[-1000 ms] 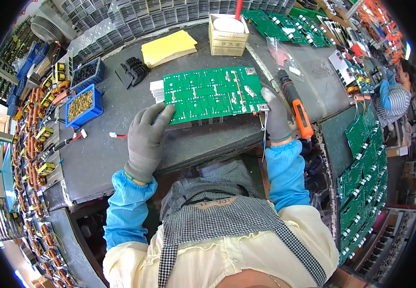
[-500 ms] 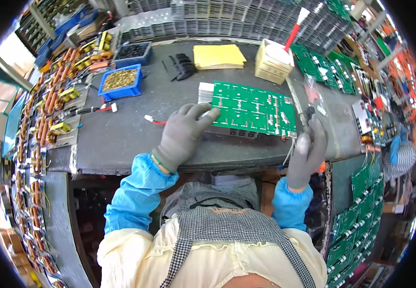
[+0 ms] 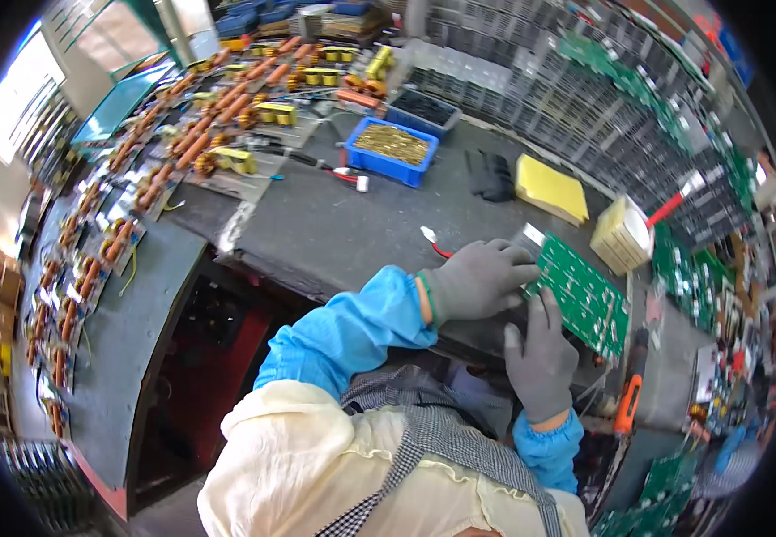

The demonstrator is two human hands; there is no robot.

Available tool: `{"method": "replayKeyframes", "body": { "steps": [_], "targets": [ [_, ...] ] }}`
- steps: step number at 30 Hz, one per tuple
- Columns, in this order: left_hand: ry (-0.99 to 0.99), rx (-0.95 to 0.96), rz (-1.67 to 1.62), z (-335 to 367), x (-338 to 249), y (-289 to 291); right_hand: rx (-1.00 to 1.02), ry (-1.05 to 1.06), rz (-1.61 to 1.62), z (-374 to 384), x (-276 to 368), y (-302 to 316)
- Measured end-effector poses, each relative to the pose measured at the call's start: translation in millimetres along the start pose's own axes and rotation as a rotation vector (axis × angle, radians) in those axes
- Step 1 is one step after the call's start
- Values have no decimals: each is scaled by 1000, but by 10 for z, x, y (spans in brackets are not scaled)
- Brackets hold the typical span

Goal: The person is seen assembling electronic circuit boards, including connecting wires, positioning components on a metal base, and using an electric screwdriver to secure them.

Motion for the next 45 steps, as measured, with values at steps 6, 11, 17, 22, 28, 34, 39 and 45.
{"method": "replayKeyframes", "body": {
  "steps": [6,11,17,22,28,34,39,45],
  "targets": [
    [504,-124,322,403,1156,1030,-38,-16,-1,-103,24,29],
    [906,225,481,601,2239,1343,-40,20,18,-104,-24,-37],
    [929,190,505,546,2400,1418,-22,-1,37,-64,12,-21],
    [915,153,523,476,2432,1394,-44,22,52,-59,1,-24],
    [870,98,544,424,2374,1374,-47,14,36,-94,-62,-34],
    [736,49,590,308,2598,1372,-172,123,-46,-89,-26,26],
    [536,-643,-1203,-1041,3407,2536,-264,214,103,28,138,169],
    [612,-239,-2285,281,2499,1181,-60,-12,-66,-88,-269,-31]
  ]
}}
Point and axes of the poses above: each hand's wrist, its own z-axis towards the middle knuckle, its own y-axis out of the back of the hand, x = y × z, the point moved 3 cm from there along z, towards the middle knuckle, and after that the axes turned 9 degrees about -z, right-handed, at the moved point
